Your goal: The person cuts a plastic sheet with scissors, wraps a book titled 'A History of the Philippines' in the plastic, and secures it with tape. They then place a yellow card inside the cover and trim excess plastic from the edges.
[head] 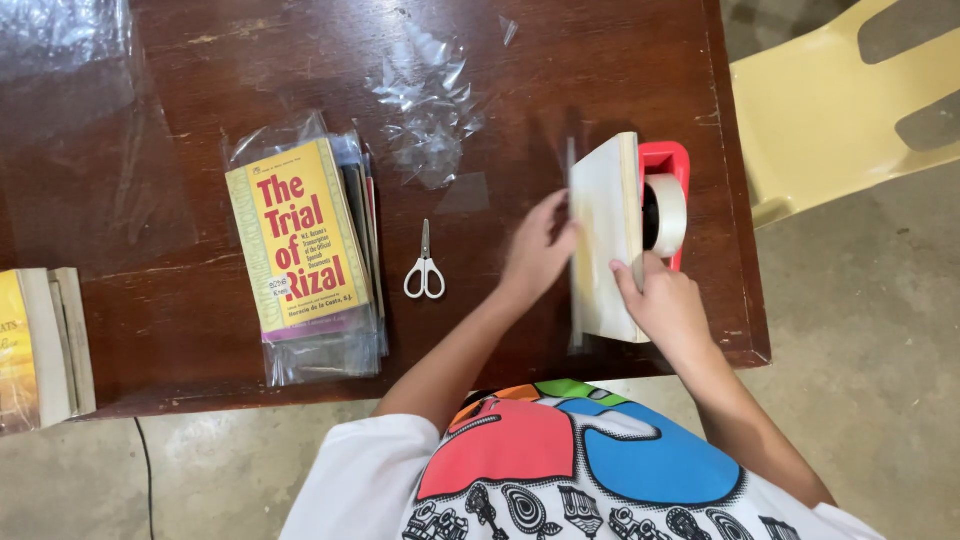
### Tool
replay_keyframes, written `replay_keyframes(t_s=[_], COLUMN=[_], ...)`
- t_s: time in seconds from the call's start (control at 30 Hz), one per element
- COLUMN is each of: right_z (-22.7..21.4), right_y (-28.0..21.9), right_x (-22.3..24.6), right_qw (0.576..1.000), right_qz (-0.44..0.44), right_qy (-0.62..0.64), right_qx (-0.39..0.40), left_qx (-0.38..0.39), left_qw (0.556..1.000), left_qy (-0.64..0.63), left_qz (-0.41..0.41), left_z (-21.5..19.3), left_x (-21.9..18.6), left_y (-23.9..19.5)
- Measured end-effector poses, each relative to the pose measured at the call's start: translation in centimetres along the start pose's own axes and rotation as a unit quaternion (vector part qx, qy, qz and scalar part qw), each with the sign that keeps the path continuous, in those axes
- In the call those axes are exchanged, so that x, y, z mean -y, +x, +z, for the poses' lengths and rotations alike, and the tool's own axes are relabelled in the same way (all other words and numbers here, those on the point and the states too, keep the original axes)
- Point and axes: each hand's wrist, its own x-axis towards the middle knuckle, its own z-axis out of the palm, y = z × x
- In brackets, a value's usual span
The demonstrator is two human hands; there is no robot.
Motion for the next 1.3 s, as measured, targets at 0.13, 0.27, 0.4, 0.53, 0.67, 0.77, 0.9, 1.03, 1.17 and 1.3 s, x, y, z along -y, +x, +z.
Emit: replay_keyframes(t_s=[0.13, 0.27, 0.4, 0.53, 0.67, 0.77, 0.9, 1.03, 1.17, 1.3], right_z=[-0.6, -1.5, -4.2, -6.2, -6.9, -2.6, 10.6, 19.8, 20.9, 21.6], right_y=[-0.1, -0.7, -1.6, -2.0, -0.7, 2.1, 6.8, 7.7, 7.0, 6.9], right_x=[-0.7, -1.1, 0.5, 2.2, 7.8, 14.0, 19.5, 20.9, 21.9, 20.8], right_qw=[1.000, 0.995, 0.987, 0.989, 0.985, 0.970, 0.919, 0.870, 0.863, 0.849], right_qz=[0.002, 0.030, 0.061, 0.040, -0.109, -0.231, -0.385, -0.471, -0.470, -0.463], right_qy=[-0.023, -0.099, -0.149, -0.141, -0.120, -0.077, -0.077, -0.124, -0.135, -0.150], right_qx=[-0.017, 0.001, 0.018, -0.011, -0.065, -0.012, 0.024, -0.076, -0.128, -0.206], left_qx=[-0.079, -0.058, -0.092, -0.103, 0.003, 0.033, 0.049, 0.080, 0.141, 0.222], left_qw=[0.987, 0.918, 0.861, 0.852, 0.934, 0.900, 0.862, 0.879, 0.893, 0.891], left_qy=[0.136, 0.390, 0.500, 0.505, 0.279, 0.281, 0.339, 0.357, 0.376, 0.382], left_qz=[0.028, -0.054, 0.010, 0.095, 0.225, 0.330, 0.374, 0.306, 0.204, 0.102], left_z=[-5.3, -6.5, -5.3, -1.2, 5.8, 6.6, 6.1, 3.6, -0.7, -3.6], left_x=[6.5, 13.7, 14.2, 9.9, 10.8, 7.0, 5.6, 7.5, 9.5, 11.5], left_y=[-0.9, -0.3, -0.5, -1.5, -2.2, -6.4, -9.3, -10.6, -11.7, -12.7])
